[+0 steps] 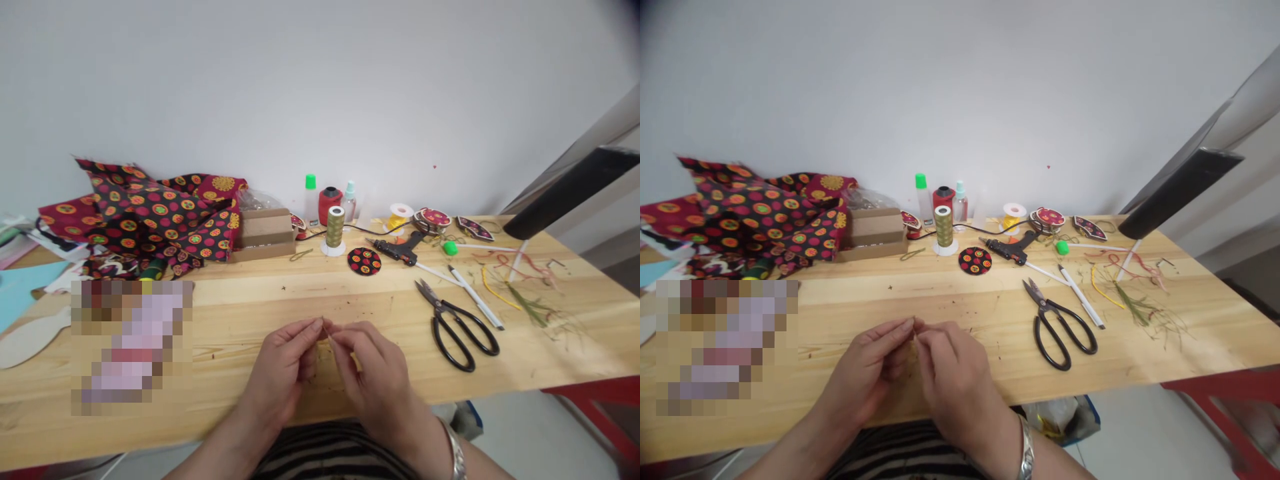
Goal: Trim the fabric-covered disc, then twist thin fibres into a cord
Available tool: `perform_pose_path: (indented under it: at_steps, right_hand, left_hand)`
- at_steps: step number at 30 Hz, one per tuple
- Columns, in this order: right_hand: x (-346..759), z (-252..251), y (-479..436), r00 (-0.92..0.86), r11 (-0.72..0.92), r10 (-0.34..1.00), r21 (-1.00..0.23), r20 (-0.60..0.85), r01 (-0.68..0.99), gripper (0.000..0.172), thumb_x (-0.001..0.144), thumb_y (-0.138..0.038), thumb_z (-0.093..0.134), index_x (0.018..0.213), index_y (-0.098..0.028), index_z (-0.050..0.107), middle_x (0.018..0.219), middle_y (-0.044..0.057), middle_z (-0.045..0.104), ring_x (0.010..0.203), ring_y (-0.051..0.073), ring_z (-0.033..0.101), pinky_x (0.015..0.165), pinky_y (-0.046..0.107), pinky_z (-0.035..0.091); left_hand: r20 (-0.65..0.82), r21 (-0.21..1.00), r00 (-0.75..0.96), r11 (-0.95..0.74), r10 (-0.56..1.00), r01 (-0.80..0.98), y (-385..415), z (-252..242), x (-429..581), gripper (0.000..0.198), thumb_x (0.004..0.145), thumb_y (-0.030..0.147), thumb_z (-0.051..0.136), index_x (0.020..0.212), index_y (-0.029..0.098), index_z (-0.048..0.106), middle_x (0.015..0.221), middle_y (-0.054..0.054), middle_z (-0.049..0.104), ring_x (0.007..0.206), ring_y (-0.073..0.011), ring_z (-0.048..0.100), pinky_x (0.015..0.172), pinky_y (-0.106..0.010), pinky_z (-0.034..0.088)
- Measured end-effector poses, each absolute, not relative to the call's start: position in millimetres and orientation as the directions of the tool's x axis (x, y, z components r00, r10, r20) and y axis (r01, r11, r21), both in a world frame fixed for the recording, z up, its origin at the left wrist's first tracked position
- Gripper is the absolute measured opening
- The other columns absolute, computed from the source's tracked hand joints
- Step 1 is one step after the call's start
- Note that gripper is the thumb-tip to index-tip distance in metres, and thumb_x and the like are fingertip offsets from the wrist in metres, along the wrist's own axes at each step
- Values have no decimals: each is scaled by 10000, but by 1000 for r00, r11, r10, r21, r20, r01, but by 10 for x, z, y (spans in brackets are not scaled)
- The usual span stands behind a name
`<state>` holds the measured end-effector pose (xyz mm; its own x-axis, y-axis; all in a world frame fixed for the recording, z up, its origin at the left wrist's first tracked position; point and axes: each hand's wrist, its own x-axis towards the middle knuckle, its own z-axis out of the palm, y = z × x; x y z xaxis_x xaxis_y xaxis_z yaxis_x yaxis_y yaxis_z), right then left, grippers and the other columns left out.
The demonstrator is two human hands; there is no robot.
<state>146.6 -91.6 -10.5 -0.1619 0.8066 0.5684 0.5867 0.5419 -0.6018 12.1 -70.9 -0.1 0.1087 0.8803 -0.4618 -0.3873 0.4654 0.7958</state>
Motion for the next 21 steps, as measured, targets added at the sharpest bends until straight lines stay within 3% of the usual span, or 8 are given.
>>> perform_pose_path:
  at_steps: [4,9,21]
  right_hand:
    - [1453,-144,-986,-215,538,820,-588,530,604,101,860,-100,478,875,-171,547,788,59,614,743,160,579,662,282,486]
    - [1456,-170,-1000,-228,524,835,-594,501,611,93,864,-107,468,856,-169,537,764,57,595,694,158,559,620,280,474]
    - [1454,-179,-1036,-238,480,869,-617,435,624,126,873,-125,443,832,-170,554,742,58,580,674,157,550,607,272,462]
  left_hand:
    - [-460,788,100,457,882,-411,-716,4,103,215,667,316,715,728,110,724,440,47,466,413,-23,184,389,-175,127]
    - [-460,787,57,437,886,-436,-712,44,117,198,646,298,730,725,117,717,680,-77,692,403,-4,242,376,-159,153]
    - [-440,793,28,403,898,-457,-701,50,114,195,666,276,722,768,110,706,651,-59,663,422,-7,272,379,-146,172]
